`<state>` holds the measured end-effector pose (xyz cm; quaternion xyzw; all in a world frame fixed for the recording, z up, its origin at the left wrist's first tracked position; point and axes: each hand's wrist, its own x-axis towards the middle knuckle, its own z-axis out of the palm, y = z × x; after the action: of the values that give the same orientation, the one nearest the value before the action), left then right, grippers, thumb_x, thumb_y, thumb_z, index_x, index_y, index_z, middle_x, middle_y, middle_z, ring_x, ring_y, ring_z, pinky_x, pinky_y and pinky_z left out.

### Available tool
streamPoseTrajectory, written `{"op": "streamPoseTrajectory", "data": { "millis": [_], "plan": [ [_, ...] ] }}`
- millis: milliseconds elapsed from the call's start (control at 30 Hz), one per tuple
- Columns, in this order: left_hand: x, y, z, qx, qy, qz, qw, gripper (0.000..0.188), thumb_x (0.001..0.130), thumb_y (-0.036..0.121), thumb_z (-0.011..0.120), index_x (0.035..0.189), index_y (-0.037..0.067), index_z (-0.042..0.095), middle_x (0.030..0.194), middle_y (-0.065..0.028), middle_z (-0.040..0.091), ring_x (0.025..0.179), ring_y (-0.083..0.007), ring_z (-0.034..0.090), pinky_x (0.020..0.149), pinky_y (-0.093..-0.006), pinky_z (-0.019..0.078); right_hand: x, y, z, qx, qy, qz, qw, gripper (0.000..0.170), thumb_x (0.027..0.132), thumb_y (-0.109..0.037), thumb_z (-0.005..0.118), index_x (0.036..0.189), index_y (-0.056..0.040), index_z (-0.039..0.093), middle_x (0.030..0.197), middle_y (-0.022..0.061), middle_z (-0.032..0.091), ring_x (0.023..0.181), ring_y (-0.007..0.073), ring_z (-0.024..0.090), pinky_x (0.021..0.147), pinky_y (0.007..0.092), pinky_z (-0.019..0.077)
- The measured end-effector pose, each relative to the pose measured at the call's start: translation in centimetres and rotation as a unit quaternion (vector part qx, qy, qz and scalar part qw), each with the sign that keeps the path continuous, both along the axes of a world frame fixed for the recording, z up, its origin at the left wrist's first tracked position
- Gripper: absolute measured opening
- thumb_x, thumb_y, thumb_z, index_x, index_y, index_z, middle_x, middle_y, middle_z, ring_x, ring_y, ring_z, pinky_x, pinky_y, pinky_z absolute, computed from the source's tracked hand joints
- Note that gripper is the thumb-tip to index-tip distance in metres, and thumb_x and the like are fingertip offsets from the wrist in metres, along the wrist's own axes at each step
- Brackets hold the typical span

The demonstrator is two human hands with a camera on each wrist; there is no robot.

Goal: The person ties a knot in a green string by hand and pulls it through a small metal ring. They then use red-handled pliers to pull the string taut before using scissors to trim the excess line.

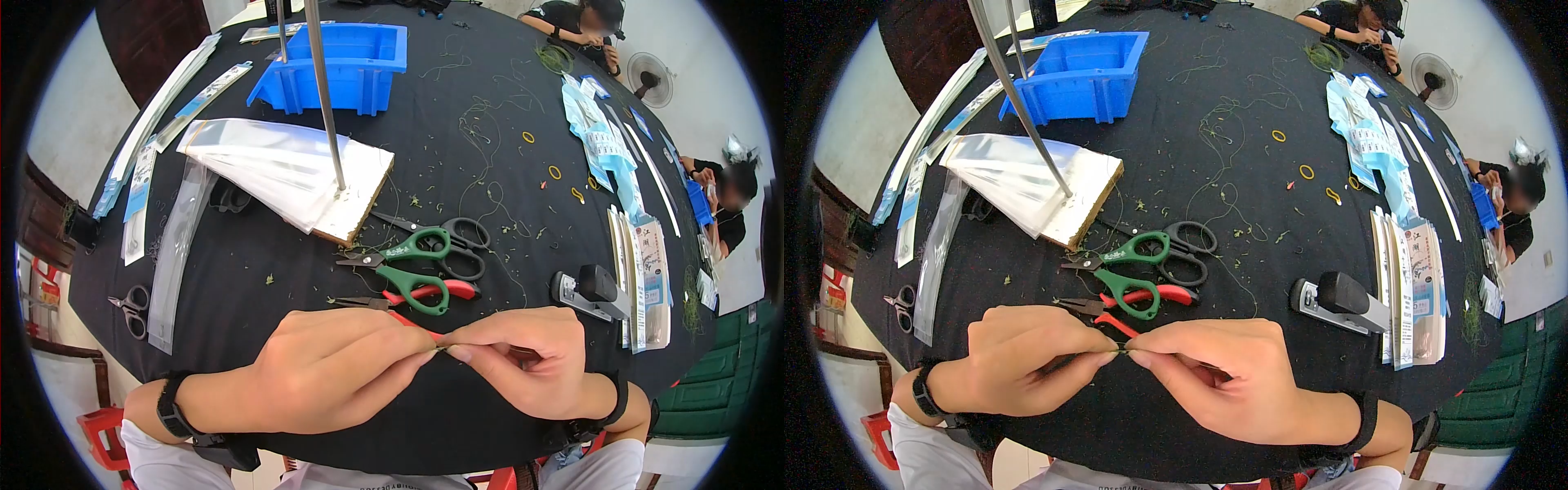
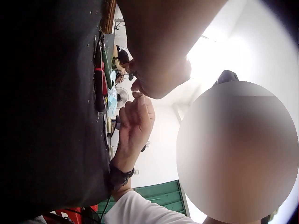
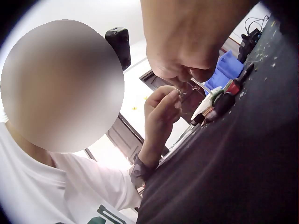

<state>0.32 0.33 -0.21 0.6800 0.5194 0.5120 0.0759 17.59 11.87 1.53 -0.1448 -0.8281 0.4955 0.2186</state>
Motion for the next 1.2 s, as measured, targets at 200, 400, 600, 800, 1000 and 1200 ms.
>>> {"op": "streamPoseTrajectory", "data": {
  "millis": [200, 400, 600, 800, 1000, 1200],
  "plan": [
    [-0.1, 0.0, 0.1, 0.004, -0.002, -0.003, 1.000, 0.017, 0.069, -0.004, 0.072, 0.084, 0.000, 0.066, 0.065, -0.0103, 0.063, 0.055, -0.0198, 0.063, 0.050, -0.0267, 0.0487, 0.2, 0.3, 0.1, -0.030, -0.012, 0.003, 0.999, 0.011, 0.080, 0.004, 0.064, 0.090, -0.0006, 0.068, 0.064, 0.0031, 0.061, 0.048, 0.0022, 0.048, 0.043, 0.0194, 0.0349],
    [-0.1, 0.0, 0.0, 0.016, -0.004, 0.004, 1.000, 0.017, 0.068, -0.006, 0.072, 0.083, 0.000, 0.066, 0.064, -0.0103, 0.063, 0.053, -0.0195, 0.063, 0.048, -0.0267, 0.0484, 0.3, 0.4, -0.2, -0.059, -0.006, -0.001, 0.998, 0.009, 0.082, 0.003, 0.063, 0.089, -0.0001, 0.067, 0.061, 0.0003, 0.059, 0.049, 0.0001, 0.046, 0.043, 0.0189, 0.0329],
    [-0.1, 0.0, 0.0, 0.021, -0.006, 0.003, 1.000, 0.018, 0.068, -0.007, 0.071, 0.083, 0.000, 0.066, 0.064, -0.0101, 0.063, 0.053, -0.0192, 0.063, 0.048, -0.0264, 0.0481, 0.4, 0.5, -0.6, -0.095, -0.012, -0.024, 0.995, 0.007, 0.083, 0.002, 0.063, 0.088, 0.0002, 0.067, 0.056, -0.0030, 0.054, 0.048, -0.0024, 0.041, 0.041, 0.0177, 0.0273],
    [-0.2, -0.1, 0.1, 0.017, -0.003, 0.003, 1.000, 0.018, 0.068, -0.007, 0.071, 0.084, 0.000, 0.066, 0.064, -0.0098, 0.063, 0.053, -0.0188, 0.062, 0.048, -0.0261, 0.0477, 0.4, 0.4, -0.9, -0.116, 0.004, -0.029, 0.993, 0.004, 0.083, 0.003, 0.063, 0.086, 0.0006, 0.065, 0.055, -0.0040, 0.052, 0.049, -0.0029, 0.040, 0.042, 0.0172, 0.0253],
    [-0.2, -0.1, 0.2, 0.012, 0.000, 0.003, 1.000, 0.018, 0.068, -0.007, 0.070, 0.084, 0.000, 0.066, 0.064, -0.0099, 0.063, 0.053, -0.0189, 0.063, 0.048, -0.0261, 0.0476, 0.4, 0.6, -1.1, -0.108, 0.012, -0.023, 0.994, 0.005, 0.082, 0.004, 0.062, 0.084, 0.0001, 0.064, 0.056, -0.0042, 0.051, 0.049, -0.0023, 0.040, 0.042, 0.0166, 0.0271],
    [-0.1, -0.1, -0.1, 0.021, -0.015, 0.001, 1.000, 0.018, 0.067, -0.008, 0.069, 0.083, -0.001, 0.066, 0.065, -0.0104, 0.063, 0.053, -0.0192, 0.063, 0.048, -0.0266, 0.0478, 0.5, 0.7, 0.0, -0.113, -0.051, -0.004, 0.992, 0.007, 0.080, 0.010, 0.057, 0.083, 0.0055, 0.062, 0.076, 0.0059, 0.062, 0.057, 0.0034, 0.048, 0.051, 0.0195, 0.0364]
  ]
}}
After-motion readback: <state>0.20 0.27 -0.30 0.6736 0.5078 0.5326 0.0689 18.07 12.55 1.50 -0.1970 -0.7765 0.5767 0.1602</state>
